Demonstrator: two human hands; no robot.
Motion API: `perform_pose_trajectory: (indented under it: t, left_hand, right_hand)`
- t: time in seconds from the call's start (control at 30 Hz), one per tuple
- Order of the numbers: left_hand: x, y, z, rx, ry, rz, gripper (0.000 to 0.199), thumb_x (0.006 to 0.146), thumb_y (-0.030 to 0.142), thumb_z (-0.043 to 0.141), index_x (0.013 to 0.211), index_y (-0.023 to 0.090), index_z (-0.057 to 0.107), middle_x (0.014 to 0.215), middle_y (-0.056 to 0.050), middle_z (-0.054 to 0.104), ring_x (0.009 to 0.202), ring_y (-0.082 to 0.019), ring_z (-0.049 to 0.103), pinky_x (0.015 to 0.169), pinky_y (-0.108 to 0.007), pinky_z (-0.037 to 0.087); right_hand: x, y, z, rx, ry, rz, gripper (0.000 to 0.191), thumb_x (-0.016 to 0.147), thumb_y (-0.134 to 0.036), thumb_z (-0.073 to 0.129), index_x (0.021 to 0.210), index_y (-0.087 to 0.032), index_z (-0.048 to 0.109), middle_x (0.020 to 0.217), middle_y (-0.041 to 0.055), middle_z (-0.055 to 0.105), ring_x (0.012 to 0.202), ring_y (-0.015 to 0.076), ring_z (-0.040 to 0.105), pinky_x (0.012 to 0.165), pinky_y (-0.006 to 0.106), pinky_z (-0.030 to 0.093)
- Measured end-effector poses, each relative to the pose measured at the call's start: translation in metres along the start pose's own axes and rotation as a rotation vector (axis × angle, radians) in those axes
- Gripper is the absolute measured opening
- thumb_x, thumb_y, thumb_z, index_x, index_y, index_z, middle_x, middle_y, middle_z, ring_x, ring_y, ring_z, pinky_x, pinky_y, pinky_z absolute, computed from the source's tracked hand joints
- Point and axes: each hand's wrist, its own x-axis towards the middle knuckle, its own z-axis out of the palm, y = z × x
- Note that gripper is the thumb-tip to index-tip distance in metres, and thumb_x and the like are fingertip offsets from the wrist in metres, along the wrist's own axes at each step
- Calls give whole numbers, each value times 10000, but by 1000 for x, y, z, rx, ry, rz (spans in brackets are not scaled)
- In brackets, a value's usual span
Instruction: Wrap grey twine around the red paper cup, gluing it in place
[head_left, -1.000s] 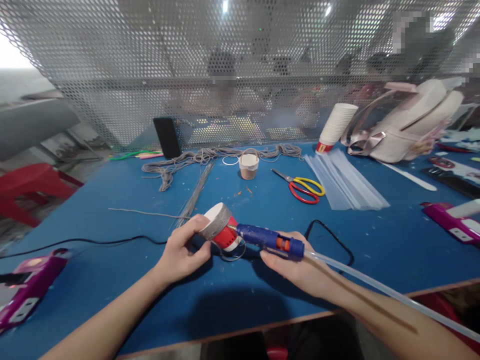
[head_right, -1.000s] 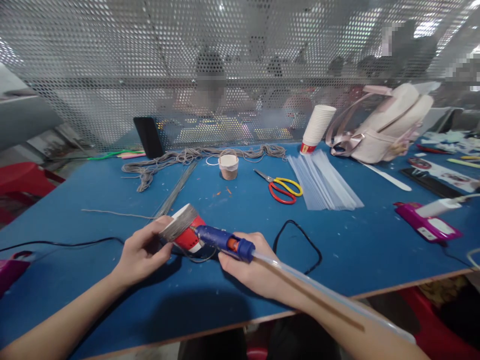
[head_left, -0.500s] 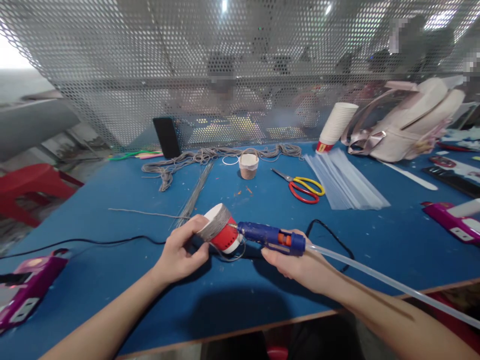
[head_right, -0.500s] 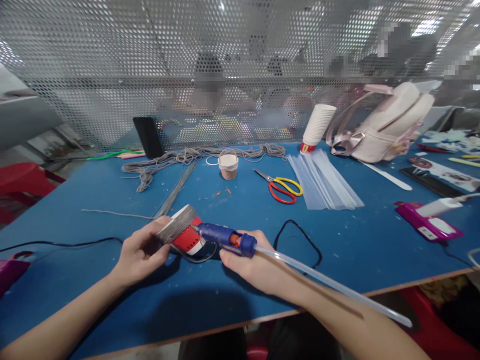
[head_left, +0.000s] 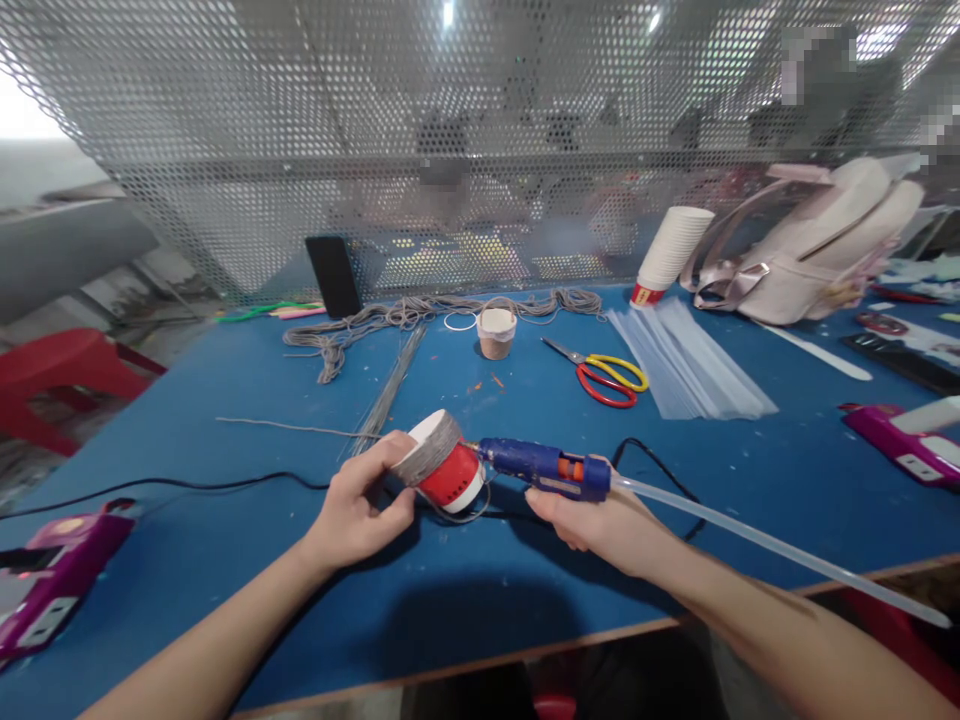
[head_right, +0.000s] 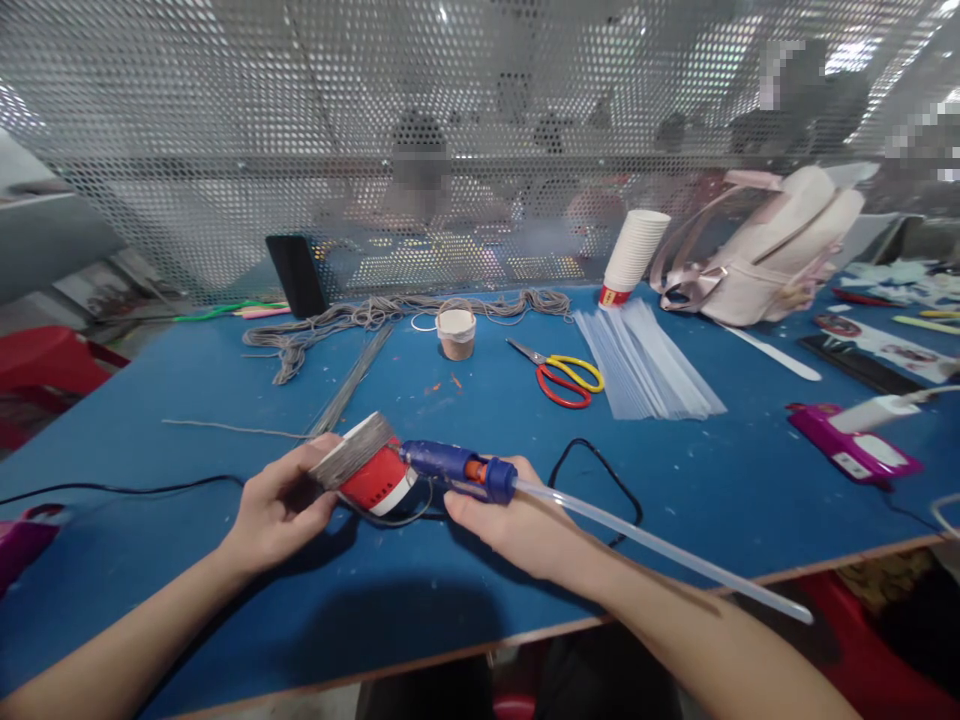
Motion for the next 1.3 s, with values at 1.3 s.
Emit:
perform_pose_trajectory:
  t: [1.3]
  left_hand:
    - [-3, 5, 8, 338, 215, -40, 38, 785, 157, 531, 811, 185, 534, 723, 3, 587, 631, -118, 558, 597, -233, 457]
  right_hand:
    - [42, -25, 7, -21, -83, -86, 207, 704, -109, 557, 897, -181, 534, 850, 37, 633, 826, 172, 610, 767, 328, 474]
